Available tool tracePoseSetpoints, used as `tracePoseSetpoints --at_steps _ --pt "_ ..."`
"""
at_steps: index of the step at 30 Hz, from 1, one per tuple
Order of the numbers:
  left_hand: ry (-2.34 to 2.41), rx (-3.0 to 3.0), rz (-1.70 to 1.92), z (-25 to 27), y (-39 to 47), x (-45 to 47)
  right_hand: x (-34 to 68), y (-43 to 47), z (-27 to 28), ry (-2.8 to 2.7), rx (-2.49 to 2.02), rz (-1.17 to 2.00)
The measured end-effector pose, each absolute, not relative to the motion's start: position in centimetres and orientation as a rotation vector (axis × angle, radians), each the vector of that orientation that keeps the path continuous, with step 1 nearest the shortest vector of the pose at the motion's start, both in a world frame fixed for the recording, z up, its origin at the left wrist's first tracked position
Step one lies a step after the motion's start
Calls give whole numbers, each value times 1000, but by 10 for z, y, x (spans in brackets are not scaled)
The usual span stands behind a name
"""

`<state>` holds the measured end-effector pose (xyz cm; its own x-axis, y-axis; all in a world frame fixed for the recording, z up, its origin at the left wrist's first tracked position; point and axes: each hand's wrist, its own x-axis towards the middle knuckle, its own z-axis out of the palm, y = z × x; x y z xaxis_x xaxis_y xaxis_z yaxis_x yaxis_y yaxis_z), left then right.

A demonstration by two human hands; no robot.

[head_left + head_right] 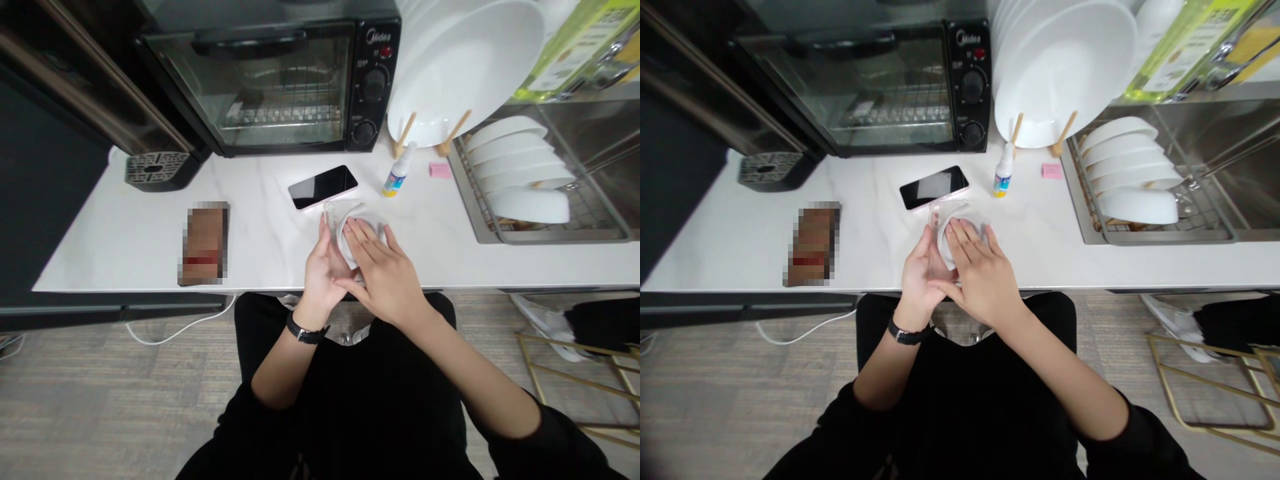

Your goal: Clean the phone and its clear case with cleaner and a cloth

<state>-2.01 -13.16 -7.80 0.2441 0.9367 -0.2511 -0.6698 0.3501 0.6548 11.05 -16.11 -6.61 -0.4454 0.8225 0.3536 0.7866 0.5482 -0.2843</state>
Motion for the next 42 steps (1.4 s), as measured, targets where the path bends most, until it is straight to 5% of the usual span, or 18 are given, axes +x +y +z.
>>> tracePoseSetpoints --at_steps 10,16,26,36,42 --pt "541 393 1024 -72 -122 -24 97 -159 -60 -2426 -1169 335" --pt "479 399 1124 -71 -126 -26 101 -216 -62 -2461 -1174 292" --pt "545 650 1182 -78 -122 -16 98 -132 -66 -2256 -1371 211" --pt "452 409 1193 -71 -130 -26 85 -210 -71 -2387 -1251 288" --pt "505 242 1234 -56 -130 -23 96 -179 -75 -2302 -1406 204"
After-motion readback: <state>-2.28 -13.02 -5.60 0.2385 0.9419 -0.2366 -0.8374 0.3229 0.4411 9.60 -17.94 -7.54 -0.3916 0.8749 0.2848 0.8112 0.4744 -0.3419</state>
